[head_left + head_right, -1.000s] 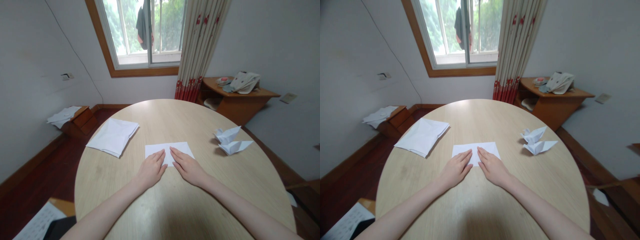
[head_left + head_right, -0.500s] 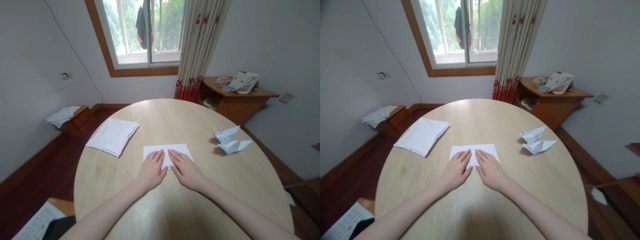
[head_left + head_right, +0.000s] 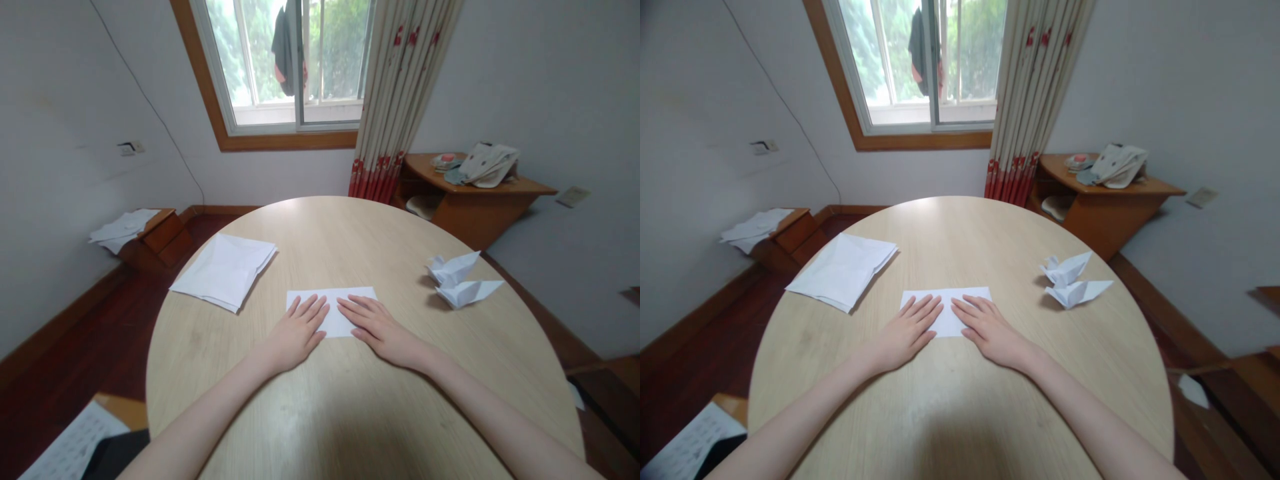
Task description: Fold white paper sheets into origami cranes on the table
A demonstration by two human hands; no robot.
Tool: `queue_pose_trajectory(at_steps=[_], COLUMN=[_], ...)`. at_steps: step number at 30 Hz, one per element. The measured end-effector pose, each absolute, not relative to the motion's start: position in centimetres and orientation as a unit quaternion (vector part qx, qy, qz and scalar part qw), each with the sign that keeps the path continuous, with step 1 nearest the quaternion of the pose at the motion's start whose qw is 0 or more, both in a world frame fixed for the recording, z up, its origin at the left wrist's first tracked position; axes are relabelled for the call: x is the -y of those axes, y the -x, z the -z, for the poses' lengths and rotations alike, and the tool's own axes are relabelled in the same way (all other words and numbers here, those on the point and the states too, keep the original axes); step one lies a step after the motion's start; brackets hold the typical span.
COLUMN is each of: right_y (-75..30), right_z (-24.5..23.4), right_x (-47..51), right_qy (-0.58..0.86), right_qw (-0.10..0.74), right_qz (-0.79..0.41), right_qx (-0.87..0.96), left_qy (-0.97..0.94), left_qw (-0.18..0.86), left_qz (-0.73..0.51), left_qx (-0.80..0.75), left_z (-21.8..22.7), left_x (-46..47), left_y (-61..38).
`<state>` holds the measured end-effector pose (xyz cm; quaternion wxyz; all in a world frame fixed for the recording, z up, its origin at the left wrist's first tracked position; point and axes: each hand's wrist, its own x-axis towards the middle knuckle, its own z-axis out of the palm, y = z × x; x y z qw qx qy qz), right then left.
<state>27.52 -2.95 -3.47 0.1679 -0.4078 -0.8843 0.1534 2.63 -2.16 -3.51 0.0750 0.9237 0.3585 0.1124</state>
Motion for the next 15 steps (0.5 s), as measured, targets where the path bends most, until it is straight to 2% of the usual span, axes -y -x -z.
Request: queue_pose_trajectory(at_steps=[15], right_y=[-29.3], right_z=[3.1], right_x=[1.8], right_qy=[0.444], right_qw=[0.121], right_qz=[-0.169], right_qx=[0.872], left_qy=[-0.908], left_qw=[0.174], left_qz=[-0.098], left_qx=[-0.369], left_z=[2.6], left_x=[0.1], left_y=[-0.2])
